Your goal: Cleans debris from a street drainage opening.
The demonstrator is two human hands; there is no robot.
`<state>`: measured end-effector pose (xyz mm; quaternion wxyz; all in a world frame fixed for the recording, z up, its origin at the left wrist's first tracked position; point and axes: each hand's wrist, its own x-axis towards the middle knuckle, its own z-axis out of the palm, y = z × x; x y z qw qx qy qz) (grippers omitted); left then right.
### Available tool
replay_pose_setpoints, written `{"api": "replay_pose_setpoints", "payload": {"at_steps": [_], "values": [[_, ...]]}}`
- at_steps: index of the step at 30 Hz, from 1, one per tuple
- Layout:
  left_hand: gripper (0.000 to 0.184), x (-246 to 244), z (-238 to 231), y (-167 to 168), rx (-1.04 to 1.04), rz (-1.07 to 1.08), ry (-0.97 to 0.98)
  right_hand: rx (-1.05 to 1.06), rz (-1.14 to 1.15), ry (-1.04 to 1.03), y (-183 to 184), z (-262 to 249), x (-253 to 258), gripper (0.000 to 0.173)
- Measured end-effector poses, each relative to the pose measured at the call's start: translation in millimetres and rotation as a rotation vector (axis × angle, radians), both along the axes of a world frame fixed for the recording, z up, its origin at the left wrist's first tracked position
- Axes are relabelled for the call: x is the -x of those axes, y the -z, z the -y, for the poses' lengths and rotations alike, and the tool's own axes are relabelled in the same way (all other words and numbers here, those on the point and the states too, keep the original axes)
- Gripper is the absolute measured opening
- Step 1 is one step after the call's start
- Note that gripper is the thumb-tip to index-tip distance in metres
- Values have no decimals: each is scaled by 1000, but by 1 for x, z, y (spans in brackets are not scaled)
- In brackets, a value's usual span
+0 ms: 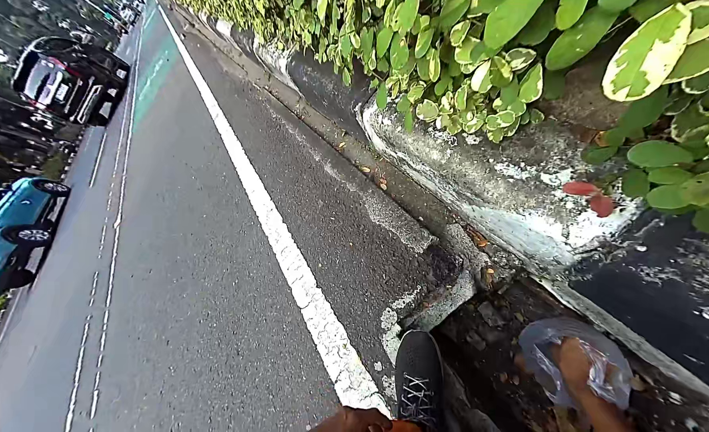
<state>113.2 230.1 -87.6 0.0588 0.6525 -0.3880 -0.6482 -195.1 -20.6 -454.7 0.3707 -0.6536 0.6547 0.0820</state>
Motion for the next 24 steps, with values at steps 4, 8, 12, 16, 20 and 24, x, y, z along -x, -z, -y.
{"api": "replay_pose_setpoints", "payload": {"at_steps": [4, 8, 12, 16, 20, 24], "values": [[37, -1, -5, 6, -61, 21, 12, 1, -46, -36, -20, 9, -3, 42], [38, 4, -2, 8, -69, 23, 16, 40, -28, 13, -7, 16, 6, 40], [38, 6, -4, 12, -55, 48, 38, -6, -33, -91, -18, 20, 14, 43], [36, 3, -6, 9, -30, 100, 37, -17, -20, -142, -18, 15, 14, 44], [39, -1, -11, 8, -7, 117, 33, -276, 40, -295, -1, -39, 57, 49], [43, -11, -16, 4, -88, 125, 20, -325, 87, -384, 28, -105, 112, 45]]}}
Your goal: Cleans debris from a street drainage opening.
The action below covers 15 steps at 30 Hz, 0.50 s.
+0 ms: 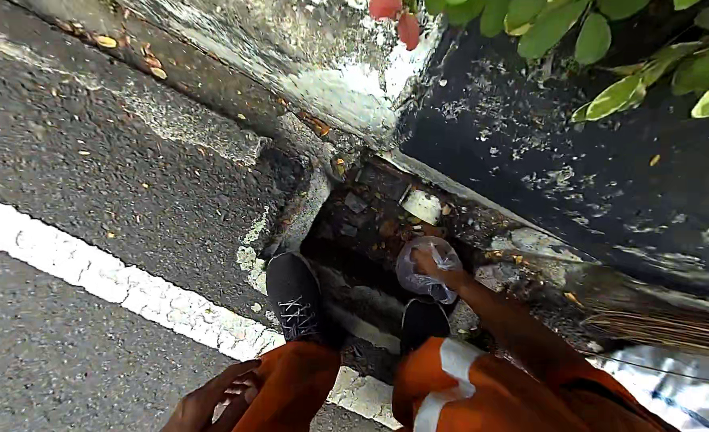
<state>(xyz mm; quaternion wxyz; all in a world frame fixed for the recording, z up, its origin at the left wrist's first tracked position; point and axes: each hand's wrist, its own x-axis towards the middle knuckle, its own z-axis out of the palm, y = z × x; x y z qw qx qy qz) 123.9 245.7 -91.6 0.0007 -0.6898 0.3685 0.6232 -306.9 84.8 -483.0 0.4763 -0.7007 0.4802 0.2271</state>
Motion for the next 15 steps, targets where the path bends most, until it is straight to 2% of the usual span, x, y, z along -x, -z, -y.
{"api": "replay_pose_setpoints", "payload": {"at_steps": [1, 4, 5, 8, 9, 10, 11, 13, 15], "values": [[43, -3, -2, 0, -14, -1, -2, -63, -70, -40, -26, 7, -3, 47], [45, -10, -9, 5, -11, -10, 9, -147, -159, 55, -111, 47, -36, 49], [46, -12, -10, 6, 0, -12, 10, -147, -155, 60, -126, 60, -47, 48], [47, -15, -7, 6, 6, -16, 3, -156, -129, -103, -114, 69, -71, 49], [47, -16, -6, 6, 3, -12, 7, -99, -95, -125, -95, 63, -76, 47], [47, -16, -5, 5, -3, -9, 11, 74, -9, -58, -62, 46, -75, 45], [47, -16, -3, 4, -9, -6, 13, 109, -3, -17, -44, 43, -80, 46], [45, -14, -3, 1, -41, 9, 3, -26, -82, 5, -46, 53, -97, 48], [45, -13, -6, 0, -86, 16, -10, -65, -59, 101, -48, 57, -111, 47]]}}
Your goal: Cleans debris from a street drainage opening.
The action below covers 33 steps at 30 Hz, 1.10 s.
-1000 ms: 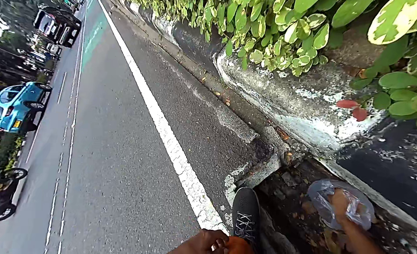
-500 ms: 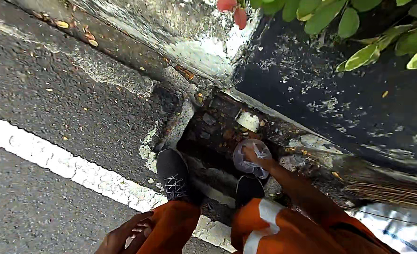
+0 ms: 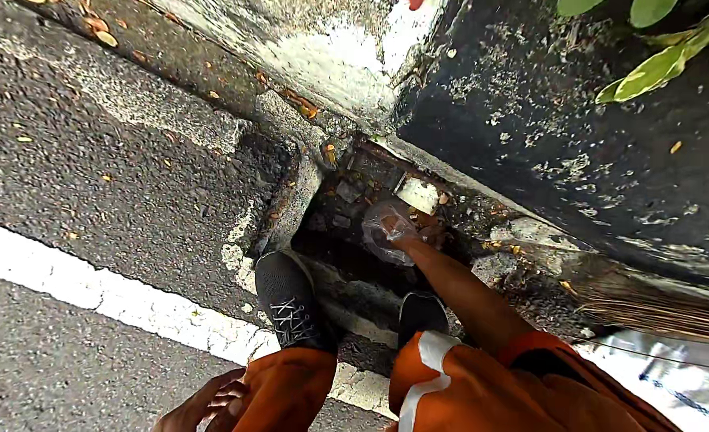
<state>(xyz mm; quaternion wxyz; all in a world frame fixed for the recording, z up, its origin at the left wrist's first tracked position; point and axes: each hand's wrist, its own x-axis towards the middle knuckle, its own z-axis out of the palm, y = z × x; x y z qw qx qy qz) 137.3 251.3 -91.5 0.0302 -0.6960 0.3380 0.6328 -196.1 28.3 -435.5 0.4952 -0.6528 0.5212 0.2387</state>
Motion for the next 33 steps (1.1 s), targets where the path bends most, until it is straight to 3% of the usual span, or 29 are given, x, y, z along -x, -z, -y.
{"api": "replay_pose_setpoints", "payload": {"at_steps": [2, 7, 11, 15, 20, 23, 26, 33], "values": [[46, 2, -3, -1, -25, -6, -18, 0, 57, 51, 3, 2, -6, 48], [47, 1, -10, 0, -59, -16, -42, 78, 165, -123, 13, 3, 14, 39], [48, -1, -12, -1, -44, -29, -45, 63, 76, -163, 21, 0, 24, 45], [47, -4, -10, -1, -56, -29, -38, 123, -55, -34, 22, -24, 28, 38], [46, -5, -10, -2, -70, -21, -37, 41, -291, 12, -27, -31, 28, 41], [47, -4, -7, -2, -76, -30, -11, -122, -239, -38, -46, -20, 20, 44], [47, -3, -5, -2, -58, -26, -12, -55, -119, -128, -29, -24, 16, 45], [49, 1, -4, -3, -58, -15, 3, 133, -124, -31, 1, -20, -1, 37]]}}
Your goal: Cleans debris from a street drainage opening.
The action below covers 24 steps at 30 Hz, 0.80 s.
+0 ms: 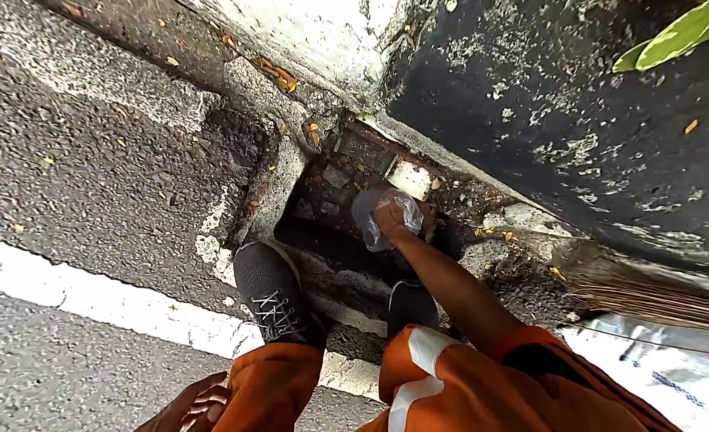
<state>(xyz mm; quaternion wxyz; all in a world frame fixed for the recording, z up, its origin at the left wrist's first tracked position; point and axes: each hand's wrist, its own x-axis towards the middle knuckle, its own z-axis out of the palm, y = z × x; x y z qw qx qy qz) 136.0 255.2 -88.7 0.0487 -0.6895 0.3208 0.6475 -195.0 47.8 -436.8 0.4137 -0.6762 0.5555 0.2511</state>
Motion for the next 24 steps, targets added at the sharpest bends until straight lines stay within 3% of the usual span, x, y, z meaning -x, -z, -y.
{"api": "replay_pose_setpoints", "payload": {"at_steps": [4, 8, 12, 17, 24], "values": [[48, -1, -4, 0, 0, -3, -2, -2, -121, -8, 4, 23, -26, 39], [45, -1, -1, -1, -1, 2, -13, 99, 7, 3, 2, -15, -22, 28], [45, -1, 1, 0, -12, -5, -20, -114, 160, 0, 12, -19, -13, 34], [47, -1, -1, 2, -7, -6, -40, -119, 26, 86, 20, 2, -10, 40], [47, -2, -1, 1, -25, -10, -45, -104, -43, 138, -39, -1, 25, 33]]}}
